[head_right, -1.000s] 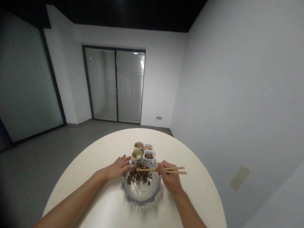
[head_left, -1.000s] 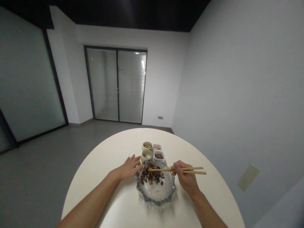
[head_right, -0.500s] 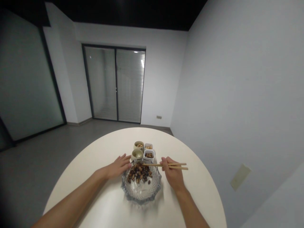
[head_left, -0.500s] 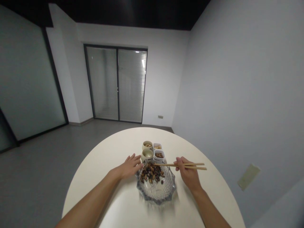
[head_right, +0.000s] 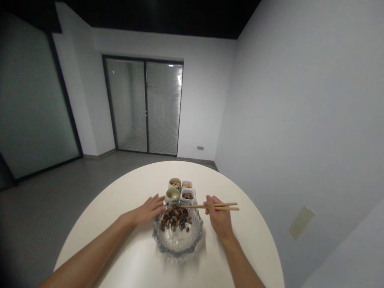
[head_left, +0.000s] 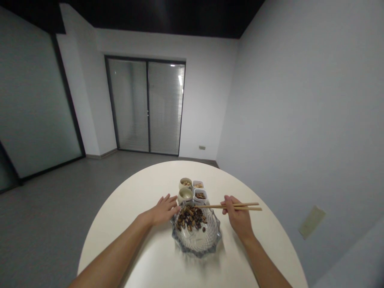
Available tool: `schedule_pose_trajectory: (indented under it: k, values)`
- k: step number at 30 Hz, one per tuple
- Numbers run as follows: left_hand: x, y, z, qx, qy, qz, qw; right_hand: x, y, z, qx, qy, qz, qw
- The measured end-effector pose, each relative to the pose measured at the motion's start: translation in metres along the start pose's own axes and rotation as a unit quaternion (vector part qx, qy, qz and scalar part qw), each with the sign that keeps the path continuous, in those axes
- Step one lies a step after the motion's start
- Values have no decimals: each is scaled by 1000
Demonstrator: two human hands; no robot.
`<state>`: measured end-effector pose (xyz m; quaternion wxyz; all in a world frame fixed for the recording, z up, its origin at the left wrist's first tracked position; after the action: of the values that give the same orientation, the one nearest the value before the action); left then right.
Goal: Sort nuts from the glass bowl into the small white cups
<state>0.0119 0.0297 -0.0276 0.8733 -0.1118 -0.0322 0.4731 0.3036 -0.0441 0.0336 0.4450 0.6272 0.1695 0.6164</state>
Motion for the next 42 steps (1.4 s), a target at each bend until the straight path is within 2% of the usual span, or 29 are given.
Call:
schedule_pose_trajectory:
  k: [9,16,35,42]
  values:
    - [-4,-2,6,-8,4,1,1000,0,0,5,-5,-34,22,999]
    - [-6,0,7,5,7,-2,1000,1,-1,10,-28,-82,6,996]
    - [-8,2,5,-2,1,-6,1000,4,-8,9,-35,-56,-47,997]
    - [-7,4,4,-8,1,-5,1000,5,-6,10,-31,-67,-33,997]
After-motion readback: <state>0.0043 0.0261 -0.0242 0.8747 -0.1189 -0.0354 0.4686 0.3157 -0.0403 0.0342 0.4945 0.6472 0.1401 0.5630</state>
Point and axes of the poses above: each hand's wrist, its own x-axis towards the middle knuckle, its own z-axis out of the back of the hand, y = z × x, the point moved 2 cm from there along x, towards the middle knuckle, and after that the axes turned 11 degrees about x, right-handed, at the moved point
